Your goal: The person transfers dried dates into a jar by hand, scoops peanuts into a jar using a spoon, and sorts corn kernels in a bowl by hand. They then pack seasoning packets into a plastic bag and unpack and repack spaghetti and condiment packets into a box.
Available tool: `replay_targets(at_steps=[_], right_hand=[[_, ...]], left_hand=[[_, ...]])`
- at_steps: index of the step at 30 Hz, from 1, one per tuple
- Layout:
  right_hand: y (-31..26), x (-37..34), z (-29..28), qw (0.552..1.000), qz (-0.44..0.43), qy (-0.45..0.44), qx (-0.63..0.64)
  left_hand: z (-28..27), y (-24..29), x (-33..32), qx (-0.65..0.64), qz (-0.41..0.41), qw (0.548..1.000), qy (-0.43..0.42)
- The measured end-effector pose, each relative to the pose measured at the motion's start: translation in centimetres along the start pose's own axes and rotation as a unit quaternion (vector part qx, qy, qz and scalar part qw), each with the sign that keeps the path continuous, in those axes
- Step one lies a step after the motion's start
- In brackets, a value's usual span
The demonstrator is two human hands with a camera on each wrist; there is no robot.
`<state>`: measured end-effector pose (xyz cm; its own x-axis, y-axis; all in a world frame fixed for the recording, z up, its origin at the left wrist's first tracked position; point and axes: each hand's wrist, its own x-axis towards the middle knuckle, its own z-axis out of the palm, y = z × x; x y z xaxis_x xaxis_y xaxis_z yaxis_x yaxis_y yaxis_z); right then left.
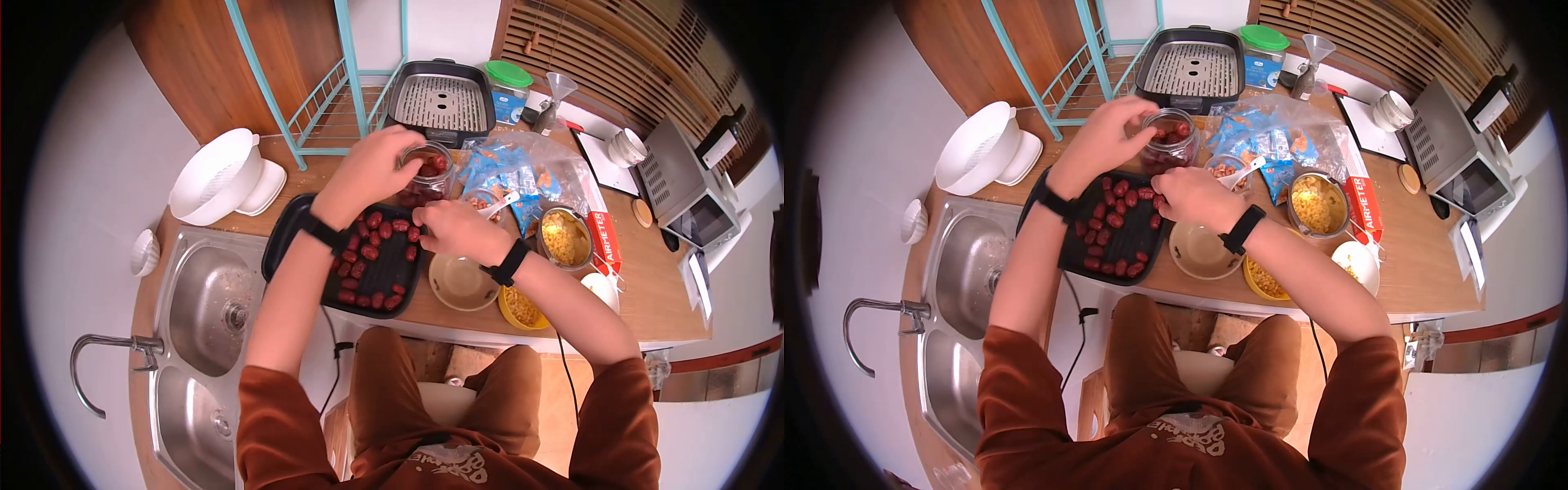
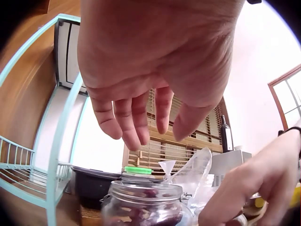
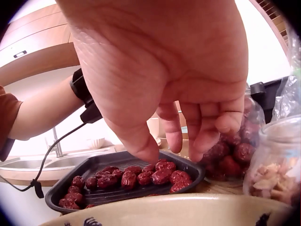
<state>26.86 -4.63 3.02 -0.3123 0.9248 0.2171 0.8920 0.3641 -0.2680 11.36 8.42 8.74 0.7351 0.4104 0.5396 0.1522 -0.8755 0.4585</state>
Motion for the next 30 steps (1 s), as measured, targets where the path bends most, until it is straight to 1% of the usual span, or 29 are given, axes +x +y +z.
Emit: replay_targets(at_steps=[2,4,5,7,8,9,11,12,14,15,17,18,20,21,23,24,26,28,30], right_hand=[[-0.1,0.1,0.5,1.000,0.011,-0.018,0.011],[0.1,0.8,1.4,1.000,0.006,-0.026,0.014],[0.3,1.2,1.8,0.999,0.003,-0.034,0.011],[0.2,2.0,2.8,1.000,-0.005,-0.030,0.007],[0.1,2.5,3.4,0.999,-0.012,-0.030,0.001],[-0.1,2.9,4.0,1.000,-0.012,-0.027,0.003],[-0.3,3.5,5.0,0.998,-0.007,-0.043,-0.046],[-0.4,3.8,5.5,0.998,-0.005,-0.041,-0.045],[-0.7,4.1,6.0,0.994,0.002,-0.057,-0.091],[-0.9,4.1,6.1,0.994,0.004,-0.055,-0.090],[-1.2,4.3,6.4,0.990,0.000,-0.050,-0.129],[-1.3,4.4,6.5,0.991,0.001,-0.048,-0.127],[-1.6,4.5,6.0,0.988,0.016,-0.101,-0.119],[-1.7,4.5,5.6,0.988,0.018,-0.100,-0.119],[-1.6,4.5,4.6,0.995,0.013,-0.066,-0.079],[-1.3,4.5,3.9,0.995,0.013,-0.066,-0.079],[-0.9,4.7,1.6,0.999,0.025,-0.015,0.029],[-0.8,4.9,-1.6,0.995,0.053,0.011,0.082],[0.6,5.5,-3.1,0.991,0.053,0.071,0.099]], left_hand=[[-1.7,-0.3,-2.9,0.012,-0.011,1.000,-0.019],[-3.3,-1.1,-5.8,0.062,-0.022,0.996,-0.068],[-4.1,-1.2,-7.1,0.064,-0.023,0.995,-0.069],[-5.5,-1.2,-9.5,0.079,-0.120,0.977,-0.155],[-5.7,-1.5,-10.5,0.081,-0.120,0.977,-0.158],[-5.6,-2.1,-11.6,0.089,-0.138,0.972,-0.169],[-5.5,-1.8,-13.0,0.094,-0.171,0.960,-0.201],[-5.4,-1.7,-13.6,0.094,-0.170,0.960,-0.203],[-4.9,-1.9,-14.7,0.084,-0.180,0.954,-0.223],[-4.8,-1.9,-15.0,0.093,-0.182,0.948,-0.245],[-4.2,-2.3,-15.6,0.093,-0.181,0.946,-0.253],[-4.0,-2.5,-15.7,0.092,-0.180,0.945,-0.258],[-3.9,-2.4,-15.7,0.097,-0.188,0.940,-0.268],[-3.8,-2.4,-15.7,0.096,-0.194,0.937,-0.273],[-3.3,-2.9,-15.9,0.094,-0.200,0.935,-0.277],[-3.0,-3.4,-16.2,0.096,-0.196,0.938,-0.270],[-2.8,-3.8,-16.5,0.097,-0.192,0.940,-0.263],[-2.8,-4.1,-16.3,0.085,-0.198,0.940,-0.263],[-3.2,-3.5,-15.7,0.085,-0.202,0.943,-0.250]])
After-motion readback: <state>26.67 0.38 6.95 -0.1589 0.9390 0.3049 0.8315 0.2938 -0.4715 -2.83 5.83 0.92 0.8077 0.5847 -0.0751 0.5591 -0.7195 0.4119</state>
